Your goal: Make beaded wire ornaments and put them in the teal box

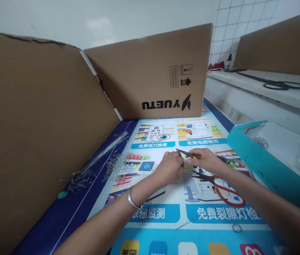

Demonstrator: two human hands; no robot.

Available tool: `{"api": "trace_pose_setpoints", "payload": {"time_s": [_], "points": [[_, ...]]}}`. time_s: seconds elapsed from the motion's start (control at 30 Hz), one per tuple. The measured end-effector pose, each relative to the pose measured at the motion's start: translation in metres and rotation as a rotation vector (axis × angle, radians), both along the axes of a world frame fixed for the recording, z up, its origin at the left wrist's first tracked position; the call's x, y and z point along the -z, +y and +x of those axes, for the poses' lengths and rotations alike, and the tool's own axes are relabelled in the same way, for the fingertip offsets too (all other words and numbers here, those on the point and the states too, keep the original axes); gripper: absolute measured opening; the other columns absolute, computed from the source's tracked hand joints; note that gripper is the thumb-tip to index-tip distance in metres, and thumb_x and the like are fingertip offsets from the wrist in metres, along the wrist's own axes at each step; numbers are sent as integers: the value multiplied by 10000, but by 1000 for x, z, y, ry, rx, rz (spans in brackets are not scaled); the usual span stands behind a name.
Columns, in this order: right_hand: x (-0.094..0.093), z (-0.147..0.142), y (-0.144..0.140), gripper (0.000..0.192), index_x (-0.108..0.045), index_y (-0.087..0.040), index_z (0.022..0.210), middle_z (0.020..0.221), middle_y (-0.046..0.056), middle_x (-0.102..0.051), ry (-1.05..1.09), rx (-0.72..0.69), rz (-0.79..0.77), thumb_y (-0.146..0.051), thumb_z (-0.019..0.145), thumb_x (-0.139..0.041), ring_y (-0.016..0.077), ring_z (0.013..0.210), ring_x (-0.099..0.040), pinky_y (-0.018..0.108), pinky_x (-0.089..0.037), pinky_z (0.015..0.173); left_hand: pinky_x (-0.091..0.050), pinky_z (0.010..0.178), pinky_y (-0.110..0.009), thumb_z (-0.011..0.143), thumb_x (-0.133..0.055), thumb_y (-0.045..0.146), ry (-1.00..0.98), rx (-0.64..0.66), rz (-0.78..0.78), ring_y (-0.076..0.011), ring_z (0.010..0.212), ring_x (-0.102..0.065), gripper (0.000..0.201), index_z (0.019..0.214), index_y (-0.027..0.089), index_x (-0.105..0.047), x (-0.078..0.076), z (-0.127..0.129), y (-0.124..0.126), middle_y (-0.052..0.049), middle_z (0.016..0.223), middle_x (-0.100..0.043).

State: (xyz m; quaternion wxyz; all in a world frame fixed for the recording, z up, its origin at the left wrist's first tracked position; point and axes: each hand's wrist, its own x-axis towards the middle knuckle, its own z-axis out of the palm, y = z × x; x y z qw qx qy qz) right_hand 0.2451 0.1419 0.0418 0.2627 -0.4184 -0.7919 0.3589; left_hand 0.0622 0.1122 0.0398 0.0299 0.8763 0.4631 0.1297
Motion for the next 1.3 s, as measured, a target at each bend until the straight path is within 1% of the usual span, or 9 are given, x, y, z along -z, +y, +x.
{"api": "trace_pose_setpoints", "payload": {"time_s": [0.1, 0.2, 0.47, 0.57, 0.77, 0.97, 1.03, 1.17, 1.3], "points": [[3, -6, -5, 261, -609, -163, 887, 828, 14, -604, 168, -69, -148, -368, 732, -567, 164, 776, -546, 255, -415, 669, -393, 753, -342, 754, -440, 155, -133, -8, -71, -220, 869, -544, 148, 791, 144, -583, -2, -2, 0, -88, 872, -603], [2, -11, -10, 200, -603, -163, 846, 777, 1, -587, 197, -50, -183, -323, 734, -561, 149, 733, -534, 253, -411, 648, -426, 670, -291, 765, -431, 173, -256, -14, -159, -192, 788, -575, 130, 808, 145, -550, -1, -7, -4, -87, 874, -609], [-5, -22, -22, 132, -586, -188, 794, 730, -13, -579, -7, 4, 31, -298, 760, -521, 148, 694, -513, 267, -395, 633, -436, 557, -240, 844, -339, 201, -517, 34, -431, -159, 613, -622, 122, 841, 172, -458, -1, -18, -19, -36, 644, -645], [-7, -24, -25, 133, -553, -192, 761, 695, -22, -545, -57, 28, 98, -317, 776, -511, 137, 653, -490, 255, -380, 596, -434, 520, -224, 850, -342, 220, -643, 28, -533, -138, 554, -618, 114, 841, 178, -448, -3, -23, -19, -20, 655, -633], [-12, -38, -34, 167, -497, -198, 801, 714, -20, -527, 87, 233, 115, -362, 817, -474, 129, 660, -488, 245, -390, 607, -414, 586, -228, 815, -494, 304, -1203, -53, -698, -112, 583, -574, 151, 815, 158, -533, -13, -25, -19, -17, 655, -607], [-7, -56, -42, 185, -480, -202, 779, 740, 0, -544, 194, 378, 181, -385, 803, -496, 150, 673, -502, 268, -400, 622, -368, 563, -210, 721, -635, 375, -1728, -266, -805, -92, 606, -541, 250, 809, 142, -604, -10, -15, -27, -25, 712, -604], [-5, -59, -44, 176, -473, -207, 787, 735, -4, -537, 222, 399, 162, -381, 807, -493, 146, 662, -495, 268, -402, 612, -370, 578, -213, 701, -659, 378, -1774, -315, -820, -87, 608, -532, 265, 827, 146, -628, -6, -12, -29, -16, 711, -597], [-4, -64, -47, 158, -461, -212, 807, 721, -11, -521, 273, 420, 123, -369, 818, -482, 141, 649, -484, 264, -409, 602, -380, 625, -225, 692, -665, 394, -1751, -413, -719, -101, 659, -528, 280, 862, 171, -665, 0, -8, -33, -17, 722, -622], [-4, -69, -52, 160, -452, -211, 798, 719, -9, -525, 296, 415, 107, -367, 817, -480, 146, 667, -497, 267, -420, 619, -393, 642, -240, 723, -627, 417, -1708, -387, -694, -129, 739, -552, 309, 927, 189, -665, 3, -6, -35, -55, 898, -659]]}}
